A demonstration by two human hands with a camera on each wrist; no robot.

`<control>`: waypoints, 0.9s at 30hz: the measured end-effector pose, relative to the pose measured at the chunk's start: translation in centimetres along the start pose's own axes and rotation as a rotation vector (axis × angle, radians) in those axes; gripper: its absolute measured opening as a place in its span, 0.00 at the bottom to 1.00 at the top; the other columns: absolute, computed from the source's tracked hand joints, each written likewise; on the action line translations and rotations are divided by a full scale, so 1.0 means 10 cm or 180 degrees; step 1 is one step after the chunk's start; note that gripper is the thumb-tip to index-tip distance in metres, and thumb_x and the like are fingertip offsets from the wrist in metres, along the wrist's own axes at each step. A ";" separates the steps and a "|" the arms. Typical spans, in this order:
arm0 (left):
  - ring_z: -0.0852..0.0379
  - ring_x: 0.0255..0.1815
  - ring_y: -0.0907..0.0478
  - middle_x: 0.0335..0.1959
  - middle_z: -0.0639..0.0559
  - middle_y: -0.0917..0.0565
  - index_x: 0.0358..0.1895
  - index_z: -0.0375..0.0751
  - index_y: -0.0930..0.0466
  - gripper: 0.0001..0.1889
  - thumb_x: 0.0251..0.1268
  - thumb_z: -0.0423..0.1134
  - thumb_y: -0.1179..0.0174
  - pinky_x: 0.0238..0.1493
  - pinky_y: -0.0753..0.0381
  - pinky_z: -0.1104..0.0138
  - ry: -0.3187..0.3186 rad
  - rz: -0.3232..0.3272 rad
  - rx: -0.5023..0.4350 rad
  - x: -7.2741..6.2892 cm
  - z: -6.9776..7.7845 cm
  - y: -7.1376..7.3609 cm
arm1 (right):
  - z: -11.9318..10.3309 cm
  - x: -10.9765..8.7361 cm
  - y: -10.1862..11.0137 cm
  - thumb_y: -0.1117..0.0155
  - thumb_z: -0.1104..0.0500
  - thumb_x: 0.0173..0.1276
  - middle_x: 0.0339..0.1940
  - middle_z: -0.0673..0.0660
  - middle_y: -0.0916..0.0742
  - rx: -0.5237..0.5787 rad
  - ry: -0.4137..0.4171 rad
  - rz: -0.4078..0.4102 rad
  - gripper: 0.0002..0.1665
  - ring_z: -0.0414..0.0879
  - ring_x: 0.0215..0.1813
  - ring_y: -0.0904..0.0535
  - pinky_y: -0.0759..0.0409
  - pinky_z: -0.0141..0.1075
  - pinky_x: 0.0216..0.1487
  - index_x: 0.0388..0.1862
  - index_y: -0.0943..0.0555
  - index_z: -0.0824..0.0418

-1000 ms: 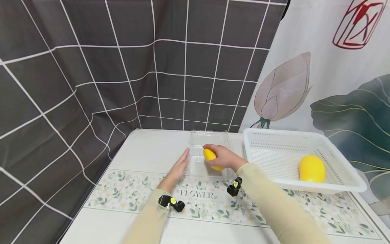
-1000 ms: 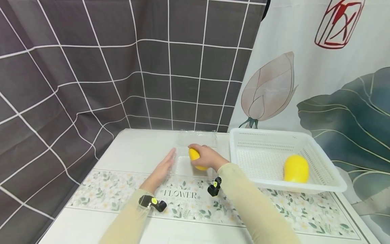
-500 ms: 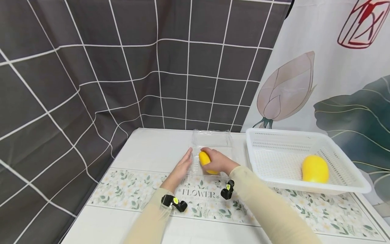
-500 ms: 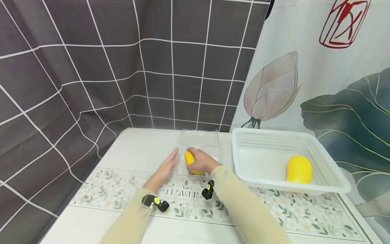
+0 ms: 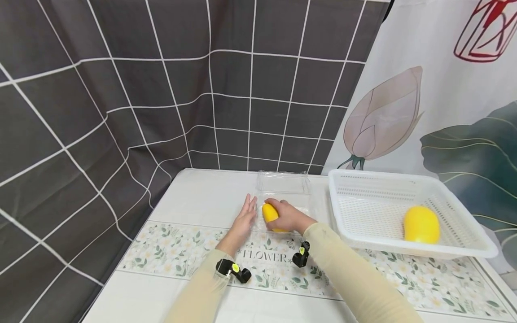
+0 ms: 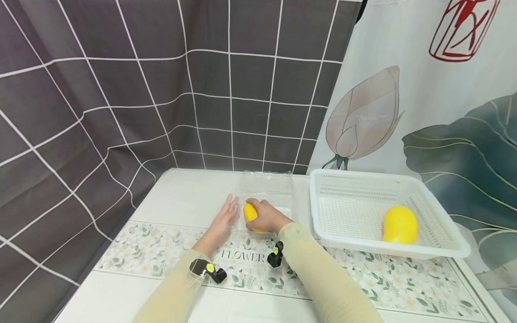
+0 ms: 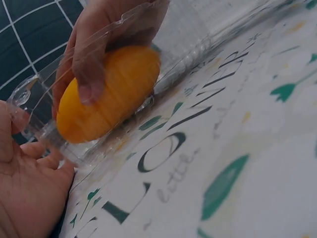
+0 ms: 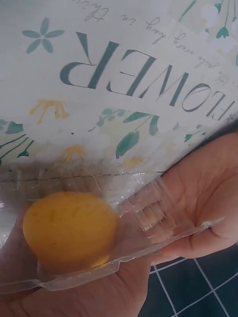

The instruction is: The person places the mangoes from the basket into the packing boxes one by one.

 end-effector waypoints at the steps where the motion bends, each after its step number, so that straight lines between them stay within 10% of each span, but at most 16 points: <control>1: 0.50 0.83 0.57 0.84 0.55 0.54 0.83 0.58 0.73 0.36 0.83 0.39 0.64 0.81 0.58 0.54 -0.0014 0.0020 -0.0066 0.00 0.00 -0.01 | 0.00 -0.01 0.00 0.27 0.52 0.56 0.55 0.60 0.20 0.0017 -0.0021 -0.0009 0.50 0.48 0.44 0.24 0.21 0.44 0.47 0.78 0.35 0.53; 11: 0.47 0.83 0.59 0.84 0.51 0.55 0.79 0.68 0.82 0.42 0.82 0.31 0.63 0.81 0.55 0.54 -0.0109 0.0143 -0.0819 0.01 0.00 -0.07 | 0.04 -0.03 -0.01 0.28 0.50 0.60 0.59 0.60 0.20 0.0009 -0.0112 -0.0111 0.49 0.49 0.49 0.23 0.22 0.49 0.55 0.80 0.37 0.49; 27: 0.48 0.82 0.51 0.83 0.50 0.49 0.80 0.67 0.81 0.42 0.82 0.33 0.62 0.80 0.50 0.54 -0.0069 0.0329 -0.0523 0.00 -0.02 -0.05 | -0.03 -0.02 -0.12 0.35 0.47 0.68 0.68 0.68 0.27 -0.0068 -0.0136 -0.0309 0.51 0.59 0.65 0.27 0.29 0.59 0.69 0.83 0.47 0.57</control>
Point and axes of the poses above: each hand's wrist, its own x-axis towards the middle knuckle, its own y-axis out of the back of the hand, z = x × y, the point moved 5 cm from there along x, towards the middle knuckle
